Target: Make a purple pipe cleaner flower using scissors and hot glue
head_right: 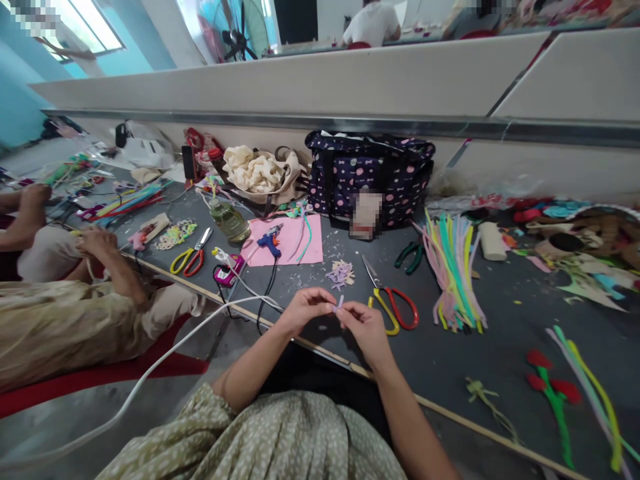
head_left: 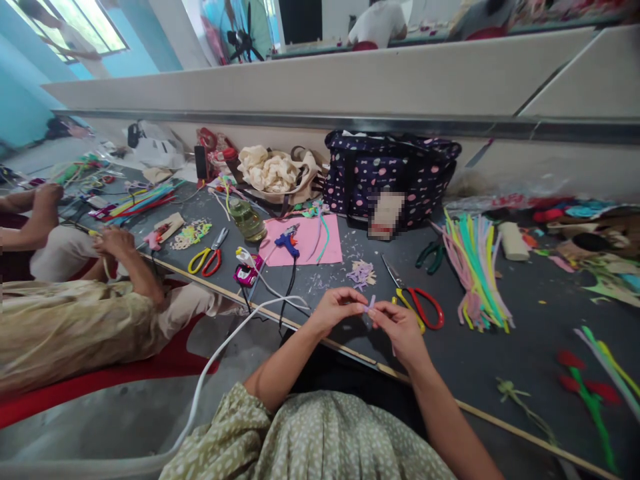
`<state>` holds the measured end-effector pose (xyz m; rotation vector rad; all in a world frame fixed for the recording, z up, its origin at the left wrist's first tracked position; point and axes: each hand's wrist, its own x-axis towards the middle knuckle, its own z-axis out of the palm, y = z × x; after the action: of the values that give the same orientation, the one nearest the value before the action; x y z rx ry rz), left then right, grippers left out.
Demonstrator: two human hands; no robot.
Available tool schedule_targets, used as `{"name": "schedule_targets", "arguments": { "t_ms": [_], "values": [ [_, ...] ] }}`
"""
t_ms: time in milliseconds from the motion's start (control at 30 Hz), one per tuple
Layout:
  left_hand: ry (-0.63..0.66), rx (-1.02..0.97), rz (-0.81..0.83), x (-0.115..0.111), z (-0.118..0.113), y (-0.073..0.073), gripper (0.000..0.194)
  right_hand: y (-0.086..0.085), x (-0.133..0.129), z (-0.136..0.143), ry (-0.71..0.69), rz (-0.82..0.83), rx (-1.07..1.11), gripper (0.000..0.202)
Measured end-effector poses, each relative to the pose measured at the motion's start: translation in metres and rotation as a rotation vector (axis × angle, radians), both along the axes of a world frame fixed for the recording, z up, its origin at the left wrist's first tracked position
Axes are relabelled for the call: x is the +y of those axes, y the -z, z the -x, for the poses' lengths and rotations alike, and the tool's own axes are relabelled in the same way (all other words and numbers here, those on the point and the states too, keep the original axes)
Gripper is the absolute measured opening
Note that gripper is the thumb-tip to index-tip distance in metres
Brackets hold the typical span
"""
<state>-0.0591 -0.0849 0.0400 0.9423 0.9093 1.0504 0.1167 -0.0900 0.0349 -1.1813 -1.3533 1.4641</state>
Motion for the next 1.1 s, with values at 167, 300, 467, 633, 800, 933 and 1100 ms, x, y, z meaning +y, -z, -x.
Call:
{"name": "schedule_targets", "arguments": {
  "t_ms": [167,300,467,633,800,933,1100],
  "values": [
    [0.021,0.146,-0.338,0.001,0.004,-0.008,0.026,-0.006,0.002,0.001,-0.108,0.382,0.273,0.029],
    [-0.038,0.198,-0.391,0.0,0.005,-0.006,0.025,-0.007,-0.001,0.004,-0.081,0.341,0.243,0.03],
    [-0.079,0.19,-0.366,-0.001,0.003,-0.004,0.024,-0.005,-0.004,0.004,-0.034,0.101,0.084,0.026],
    [-0.113,0.136,-0.335,-0.001,-0.001,-0.003,0.021,-0.001,-0.008,0.004,0.055,-0.087,-0.048,0.024],
    [-0.138,0.066,-0.23,-0.004,-0.006,-0.004,0.029,-0.005,-0.013,0.005,0.085,-0.256,-0.174,0.02],
    [-0.101,-0.008,-0.057,-0.006,-0.007,-0.008,0.04,-0.012,-0.014,0.005,0.037,-0.532,-0.314,0.013],
    [-0.01,-0.062,0.103,-0.006,-0.005,-0.007,0.043,-0.009,-0.014,0.005,0.049,-0.545,-0.332,0.014]
  ]
}}
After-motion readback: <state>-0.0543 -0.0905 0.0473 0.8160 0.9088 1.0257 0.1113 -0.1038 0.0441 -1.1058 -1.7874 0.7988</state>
